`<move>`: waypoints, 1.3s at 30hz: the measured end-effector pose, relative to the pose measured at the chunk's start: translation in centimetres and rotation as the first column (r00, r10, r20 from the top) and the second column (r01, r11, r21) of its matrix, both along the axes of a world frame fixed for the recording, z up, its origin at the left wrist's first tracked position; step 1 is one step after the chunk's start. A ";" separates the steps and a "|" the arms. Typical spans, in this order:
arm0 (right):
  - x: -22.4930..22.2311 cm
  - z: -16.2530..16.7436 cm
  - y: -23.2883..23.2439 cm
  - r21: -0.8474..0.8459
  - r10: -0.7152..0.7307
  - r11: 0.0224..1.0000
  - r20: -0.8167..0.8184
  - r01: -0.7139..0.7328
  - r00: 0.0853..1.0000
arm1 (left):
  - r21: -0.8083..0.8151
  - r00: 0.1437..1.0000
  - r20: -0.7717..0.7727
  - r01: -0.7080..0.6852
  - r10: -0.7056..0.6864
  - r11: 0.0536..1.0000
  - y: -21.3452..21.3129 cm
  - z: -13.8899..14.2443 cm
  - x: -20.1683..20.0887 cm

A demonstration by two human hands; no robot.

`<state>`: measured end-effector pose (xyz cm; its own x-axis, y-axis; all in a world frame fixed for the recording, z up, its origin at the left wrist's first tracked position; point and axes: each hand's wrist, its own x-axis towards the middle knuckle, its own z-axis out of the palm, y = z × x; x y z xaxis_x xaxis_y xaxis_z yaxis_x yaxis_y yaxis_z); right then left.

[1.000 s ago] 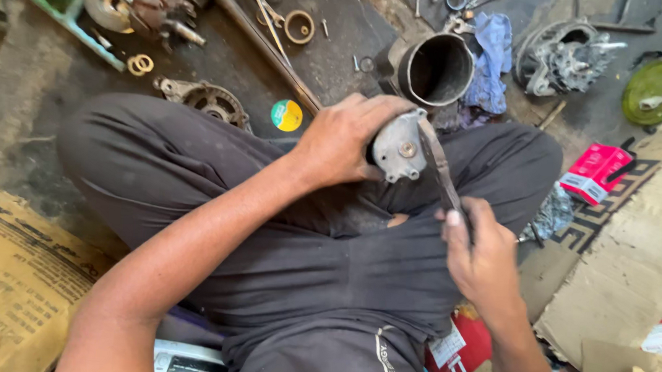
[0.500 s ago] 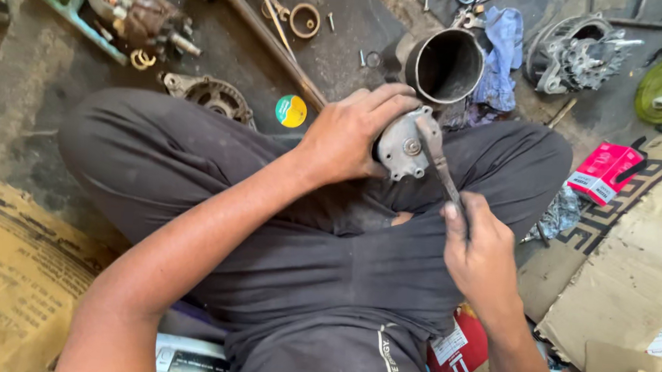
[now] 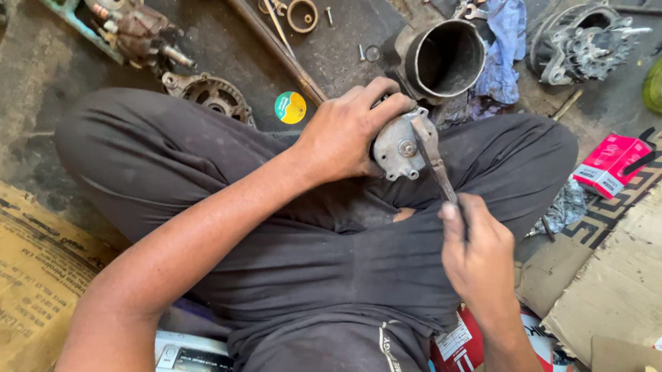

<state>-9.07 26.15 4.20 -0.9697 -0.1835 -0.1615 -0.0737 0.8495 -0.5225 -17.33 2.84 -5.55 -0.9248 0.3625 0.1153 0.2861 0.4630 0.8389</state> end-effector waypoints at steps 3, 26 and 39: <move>-0.1 0.3 0.1 -0.038 -0.044 0.998 0.039 0.045 0.998 | -0.012 1.000 -0.001 -0.016 0.016 1.000 0.0 0.0 0.0; 1.3 2.8 3.7 -0.219 -0.245 0.933 0.194 0.285 0.950 | -0.051 1.000 -0.009 0.018 -0.018 0.999 0.5 0.4 -0.8; 4.0 6.5 10.5 -0.292 -0.060 0.948 0.225 0.126 0.972 | -0.045 0.998 0.022 0.062 -0.061 0.997 0.6 1.0 -1.3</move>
